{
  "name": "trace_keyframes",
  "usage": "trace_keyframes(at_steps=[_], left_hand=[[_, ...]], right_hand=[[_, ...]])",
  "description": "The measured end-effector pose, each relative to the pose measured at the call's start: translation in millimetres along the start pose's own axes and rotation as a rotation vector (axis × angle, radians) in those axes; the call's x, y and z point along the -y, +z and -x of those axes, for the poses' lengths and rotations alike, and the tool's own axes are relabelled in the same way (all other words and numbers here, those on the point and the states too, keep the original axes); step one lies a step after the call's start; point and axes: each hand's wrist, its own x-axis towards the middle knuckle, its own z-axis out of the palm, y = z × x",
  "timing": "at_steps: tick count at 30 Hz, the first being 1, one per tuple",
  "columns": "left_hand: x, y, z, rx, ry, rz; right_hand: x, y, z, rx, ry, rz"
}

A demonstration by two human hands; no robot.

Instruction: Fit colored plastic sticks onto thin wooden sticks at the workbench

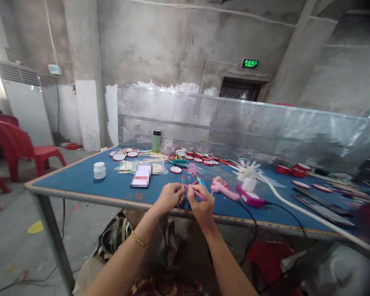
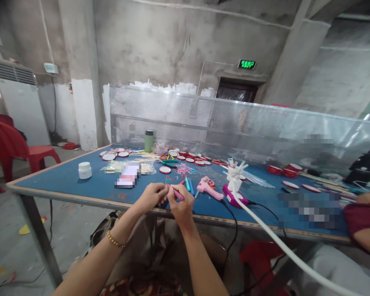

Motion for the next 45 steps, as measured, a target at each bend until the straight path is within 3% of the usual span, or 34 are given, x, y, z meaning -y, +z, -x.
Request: trace_keyframes(at_steps=[45], left_hand=[[1.7,-0.4,-0.3,0.004,0.025,0.0]], right_hand=[[-3.5,0.5,1.3,-0.024,-0.012,0.025]])
